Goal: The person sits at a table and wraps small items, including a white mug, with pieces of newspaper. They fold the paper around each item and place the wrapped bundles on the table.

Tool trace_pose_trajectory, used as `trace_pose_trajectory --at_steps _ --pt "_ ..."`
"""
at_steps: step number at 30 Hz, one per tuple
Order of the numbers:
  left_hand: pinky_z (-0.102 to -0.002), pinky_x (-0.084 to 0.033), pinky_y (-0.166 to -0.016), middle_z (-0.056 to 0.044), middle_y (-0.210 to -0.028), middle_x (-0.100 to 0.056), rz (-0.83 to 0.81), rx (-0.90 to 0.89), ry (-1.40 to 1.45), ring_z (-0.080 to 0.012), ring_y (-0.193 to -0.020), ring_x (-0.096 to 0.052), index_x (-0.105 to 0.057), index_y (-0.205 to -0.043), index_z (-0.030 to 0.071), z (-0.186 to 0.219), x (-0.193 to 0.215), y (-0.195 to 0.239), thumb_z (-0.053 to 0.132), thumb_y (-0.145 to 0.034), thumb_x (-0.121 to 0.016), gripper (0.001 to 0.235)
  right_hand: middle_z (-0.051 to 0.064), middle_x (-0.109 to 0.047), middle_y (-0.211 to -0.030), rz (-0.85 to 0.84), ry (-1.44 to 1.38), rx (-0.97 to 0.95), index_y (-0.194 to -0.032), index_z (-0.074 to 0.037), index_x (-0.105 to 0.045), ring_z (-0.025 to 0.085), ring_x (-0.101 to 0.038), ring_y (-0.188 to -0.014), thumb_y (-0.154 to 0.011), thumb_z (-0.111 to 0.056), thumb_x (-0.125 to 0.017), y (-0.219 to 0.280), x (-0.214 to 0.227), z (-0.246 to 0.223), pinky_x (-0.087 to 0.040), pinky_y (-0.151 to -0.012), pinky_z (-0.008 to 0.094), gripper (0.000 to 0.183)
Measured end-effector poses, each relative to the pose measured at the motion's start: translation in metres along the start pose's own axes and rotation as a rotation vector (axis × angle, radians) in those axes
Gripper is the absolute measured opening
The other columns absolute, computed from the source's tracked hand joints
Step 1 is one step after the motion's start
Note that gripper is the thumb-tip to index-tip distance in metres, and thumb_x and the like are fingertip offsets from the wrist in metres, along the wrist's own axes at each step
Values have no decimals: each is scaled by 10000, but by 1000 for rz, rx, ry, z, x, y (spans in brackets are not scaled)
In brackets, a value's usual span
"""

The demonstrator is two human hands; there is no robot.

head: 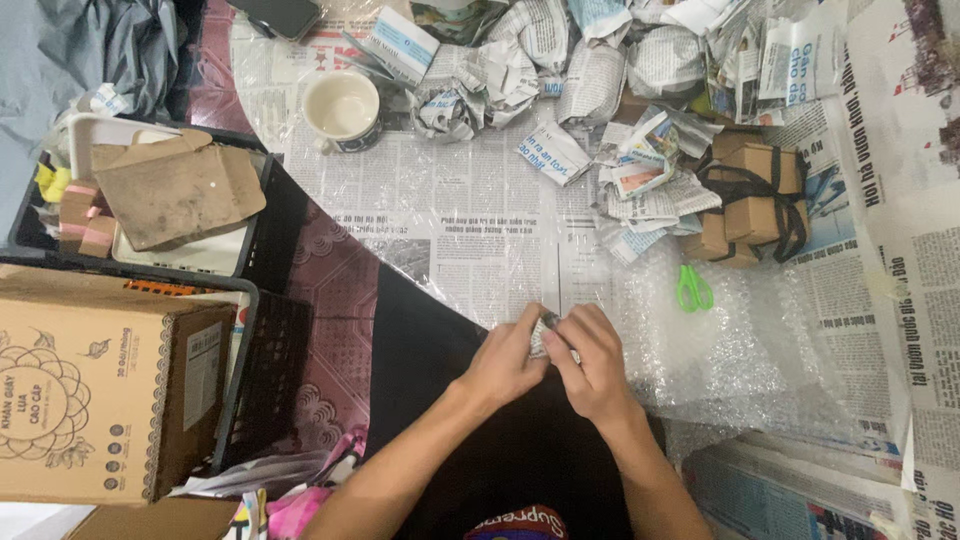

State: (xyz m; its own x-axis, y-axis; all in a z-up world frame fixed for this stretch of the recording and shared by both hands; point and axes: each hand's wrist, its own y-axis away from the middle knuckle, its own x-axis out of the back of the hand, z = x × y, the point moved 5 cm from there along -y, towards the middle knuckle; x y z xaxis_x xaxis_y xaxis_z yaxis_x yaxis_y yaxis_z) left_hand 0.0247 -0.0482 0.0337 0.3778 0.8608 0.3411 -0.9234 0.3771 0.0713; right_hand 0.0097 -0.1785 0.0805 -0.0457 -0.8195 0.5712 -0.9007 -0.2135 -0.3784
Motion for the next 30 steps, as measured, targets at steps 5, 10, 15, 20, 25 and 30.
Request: trace_pose_trajectory --at_steps 5,10,15,20,25,30 --pt "-452 -573 -681 -215 -875 -724 45 -72 89 -428 -808 -725 -514 -1269 49 2 8 4 -6 -754 -607 526 55 -543 -964 11 -282 -96 -1102 -39 -589 143 -508 -780 -848 -38 -751 9 -9 9 -450 -706 285 302" --pt "-396 -565 -632 -170 -819 -720 240 -235 68 -414 -770 -724 -643 -1014 37 14 18 7 44 -707 -719 317 56 -597 -977 208 -209 -72 -1086 -58 -589 110 -594 -841 -701 -39 -926 19 -8 6 -525 -775 268 512" --pt "-364 -481 -506 -151 -633 -648 325 -191 61 -293 -551 -659 -617 -732 16 3 16 7 145 -709 -844 263 114 -625 -1148 299 -267 39 -1131 -42 -555 220 -627 -1134 -746 -17 -889 31 -10 -14 -544 -1010 377 510" --pt "-340 -426 -482 -131 -587 -570 399 -228 144 -202 -487 -525 -548 -683 5 -6 7 12 108 -803 -816 311 106 -588 -1114 423 95 101 -1029 -40 -650 256 -586 -1112 -671 -151 -918 41 -9 -26 -522 -990 395 462" --pt "-349 -347 -422 -87 -502 -519 463 -216 239 -190 -420 -485 -517 -601 43 -6 5 11 72 -888 -805 407 72 -672 -1171 378 89 -73 -1128 12 -710 254 -647 -1134 -774 -66 -887 50 -19 -34 -544 -992 369 404" --pt "-382 -356 -490 -74 -558 -470 696 -478 -44 -228 -472 -471 -481 -632 67 17 13 16 27 -869 -814 411 121 -635 -1201 378 -46 -161 -1230 43 -686 225 -628 -1086 -803 -70 -853 49 -27 -44 -538 -903 322 472"
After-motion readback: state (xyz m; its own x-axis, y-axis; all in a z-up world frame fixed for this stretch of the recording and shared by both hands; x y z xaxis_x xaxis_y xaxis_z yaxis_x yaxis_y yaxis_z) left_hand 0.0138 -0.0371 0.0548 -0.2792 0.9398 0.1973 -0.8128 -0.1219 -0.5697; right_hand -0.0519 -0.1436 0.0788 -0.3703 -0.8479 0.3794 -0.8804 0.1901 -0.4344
